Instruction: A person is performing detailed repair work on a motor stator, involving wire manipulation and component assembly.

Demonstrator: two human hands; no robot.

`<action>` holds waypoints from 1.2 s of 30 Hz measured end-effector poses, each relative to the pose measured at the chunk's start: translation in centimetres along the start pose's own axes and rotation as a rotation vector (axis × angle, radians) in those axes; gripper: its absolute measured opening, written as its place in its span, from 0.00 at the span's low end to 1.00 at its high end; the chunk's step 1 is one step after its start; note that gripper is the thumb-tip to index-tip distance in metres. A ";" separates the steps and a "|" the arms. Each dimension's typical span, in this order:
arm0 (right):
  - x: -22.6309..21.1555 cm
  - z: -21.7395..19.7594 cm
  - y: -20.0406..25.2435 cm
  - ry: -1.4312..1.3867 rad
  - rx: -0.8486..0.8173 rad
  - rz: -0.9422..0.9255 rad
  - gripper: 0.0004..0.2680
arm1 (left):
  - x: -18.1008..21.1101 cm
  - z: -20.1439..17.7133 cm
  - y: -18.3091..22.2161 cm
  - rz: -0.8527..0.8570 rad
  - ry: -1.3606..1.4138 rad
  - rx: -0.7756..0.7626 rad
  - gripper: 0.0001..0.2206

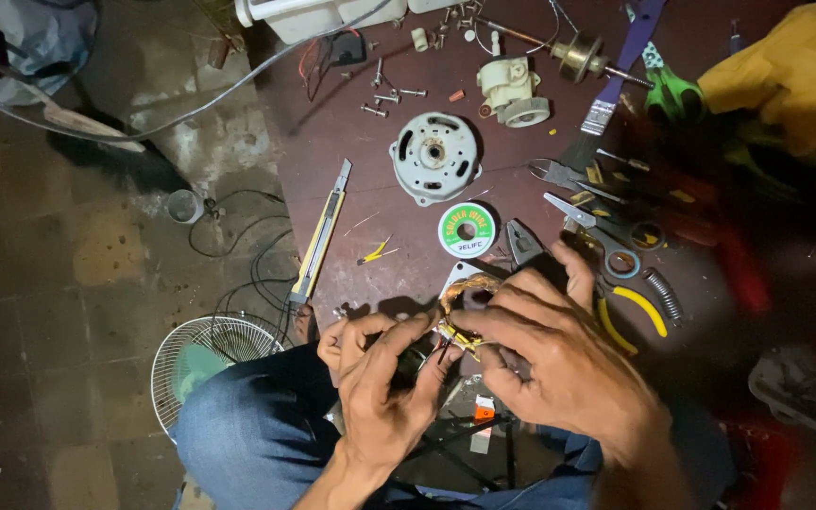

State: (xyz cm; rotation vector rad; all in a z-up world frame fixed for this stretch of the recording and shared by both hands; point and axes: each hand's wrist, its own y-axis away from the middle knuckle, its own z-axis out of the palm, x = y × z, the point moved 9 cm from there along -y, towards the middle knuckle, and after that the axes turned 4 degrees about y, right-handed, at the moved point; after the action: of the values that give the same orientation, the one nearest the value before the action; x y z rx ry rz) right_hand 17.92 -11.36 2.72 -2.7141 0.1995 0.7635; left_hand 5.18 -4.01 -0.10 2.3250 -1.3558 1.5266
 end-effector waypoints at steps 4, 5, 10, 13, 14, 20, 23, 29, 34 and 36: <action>0.0 0.6 0.2 -0.022 -0.029 0.005 0.10 | -0.1 0.1 0.0 -0.004 -0.003 -0.027 0.14; -0.1 0.6 0.1 -0.017 -0.018 0.002 0.09 | -0.2 0.1 0.1 -0.007 -0.007 -0.020 0.14; -0.7 0.3 0.0 0.019 0.008 -0.035 0.07 | 0.0 0.0 -0.1 0.001 -0.023 -0.011 0.12; -0.5 0.2 0.1 0.065 0.024 -0.013 0.06 | 0.2 0.0 -0.1 0.006 0.003 -0.004 0.13; -0.6 0.3 0.2 0.068 0.011 -0.019 0.07 | 0.2 0.0 -0.1 0.015 0.000 0.001 0.13; -0.6 0.6 0.3 0.066 0.009 -0.021 0.10 | 0.4 -0.1 -0.2 0.037 -0.009 -0.002 0.12; -0.7 0.6 0.3 0.073 0.012 -0.018 0.09 | 0.5 0.0 -0.2 0.047 -0.044 -0.005 0.11; -0.9 0.7 0.4 0.103 -0.002 -0.012 0.05 | 0.7 0.2 -0.6 0.035 -0.063 -0.047 0.08; -1.1 0.7 0.9 0.129 -0.020 0.009 0.04 | 0.9 0.6 -0.8 0.065 0.011 -0.095 0.06; -1.2 0.5 1.0 0.157 -0.013 0.012 0.02 | 1.1 0.7 -0.8 0.095 -0.002 -0.117 0.06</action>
State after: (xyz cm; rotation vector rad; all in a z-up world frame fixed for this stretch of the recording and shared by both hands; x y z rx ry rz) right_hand 16.43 -12.08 2.70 -2.7890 0.2470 0.5562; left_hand 6.42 -4.52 0.68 2.2242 -1.5326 1.4262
